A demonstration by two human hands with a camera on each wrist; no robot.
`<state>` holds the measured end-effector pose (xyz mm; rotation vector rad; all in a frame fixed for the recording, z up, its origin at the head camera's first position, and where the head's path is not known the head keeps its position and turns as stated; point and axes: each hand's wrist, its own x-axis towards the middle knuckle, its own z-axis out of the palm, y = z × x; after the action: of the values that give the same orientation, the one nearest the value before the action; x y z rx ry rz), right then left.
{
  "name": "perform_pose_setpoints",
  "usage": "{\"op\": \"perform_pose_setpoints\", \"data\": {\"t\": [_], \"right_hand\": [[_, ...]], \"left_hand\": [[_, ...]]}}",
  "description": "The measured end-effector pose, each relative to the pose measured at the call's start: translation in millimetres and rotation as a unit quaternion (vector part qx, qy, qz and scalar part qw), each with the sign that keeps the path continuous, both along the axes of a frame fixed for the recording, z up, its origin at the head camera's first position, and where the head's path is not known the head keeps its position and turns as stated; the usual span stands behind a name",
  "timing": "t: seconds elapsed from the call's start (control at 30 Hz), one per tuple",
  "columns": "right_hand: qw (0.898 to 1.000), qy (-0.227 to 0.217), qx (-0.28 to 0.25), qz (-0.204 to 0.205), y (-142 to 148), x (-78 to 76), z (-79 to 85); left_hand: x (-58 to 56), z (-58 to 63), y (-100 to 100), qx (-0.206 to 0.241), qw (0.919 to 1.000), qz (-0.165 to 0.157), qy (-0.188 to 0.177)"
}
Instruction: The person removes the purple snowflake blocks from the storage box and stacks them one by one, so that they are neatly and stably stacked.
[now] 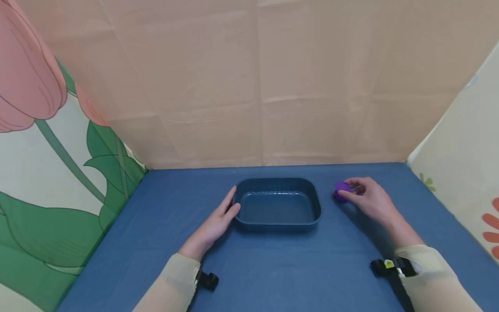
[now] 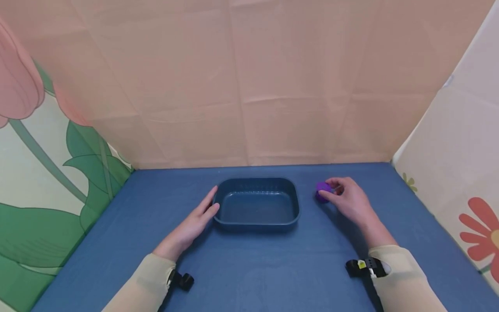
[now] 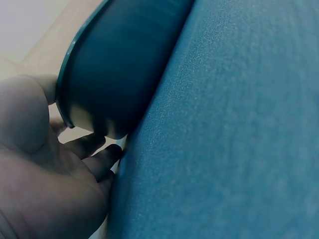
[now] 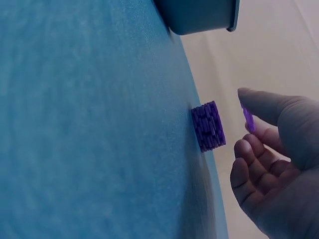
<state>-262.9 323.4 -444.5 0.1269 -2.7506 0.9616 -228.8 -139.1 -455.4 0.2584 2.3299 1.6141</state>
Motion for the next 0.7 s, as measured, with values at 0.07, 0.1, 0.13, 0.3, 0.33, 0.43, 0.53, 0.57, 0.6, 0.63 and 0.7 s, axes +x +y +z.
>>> {"op": "perform_pose_setpoints", "data": {"t": [0.07,0.1,0.13,0.3,0.33,0.43,0.53,0.57,0.6,0.63,0.7], "right_hand": [[1.000,-0.015,0.003,-0.002,1.0,-0.7,-1.0],[1.000,-0.024,0.004,-0.003,1.4,-1.0,-1.5],[1.000,-0.031,0.005,-0.003,1.7,-1.1,-1.9],[0.998,-0.060,0.013,0.006,3.5,-1.9,-4.4],[0.998,-0.063,0.015,0.008,3.8,-1.8,-4.9],[0.998,-0.066,0.020,0.014,4.7,-1.6,-5.9],[0.997,-0.064,0.024,0.021,5.0,-1.1,-6.4],[0.997,-0.063,0.026,0.022,5.1,-1.1,-6.7],[0.997,-0.062,0.027,0.023,5.1,-0.9,-6.9],[0.997,-0.061,0.029,0.024,5.2,-0.8,-7.2],[0.997,-0.060,0.031,0.024,5.6,-1.0,-8.0]], "left_hand": [[0.6,-0.4,0.1,0.002,1.0000,0.003,0.006],[0.7,-0.3,0.1,0.003,1.0000,0.003,0.006],[0.9,0.0,0.2,0.004,1.0000,0.003,0.007],[1.4,1.4,0.2,0.006,1.0000,0.001,0.006],[1.4,1.4,0.2,0.006,1.0000,0.001,0.006],[1.2,1.2,0.1,0.005,1.0000,0.001,0.005],[0.9,0.9,-0.2,0.004,1.0000,0.001,0.005],[0.8,0.9,-0.3,0.004,1.0000,0.001,0.006],[0.8,1.0,-0.4,0.004,1.0000,0.000,0.006],[0.7,1.0,-0.4,0.004,1.0000,0.000,0.006],[0.7,1.2,-0.4,0.003,1.0000,-0.002,0.006]]}}
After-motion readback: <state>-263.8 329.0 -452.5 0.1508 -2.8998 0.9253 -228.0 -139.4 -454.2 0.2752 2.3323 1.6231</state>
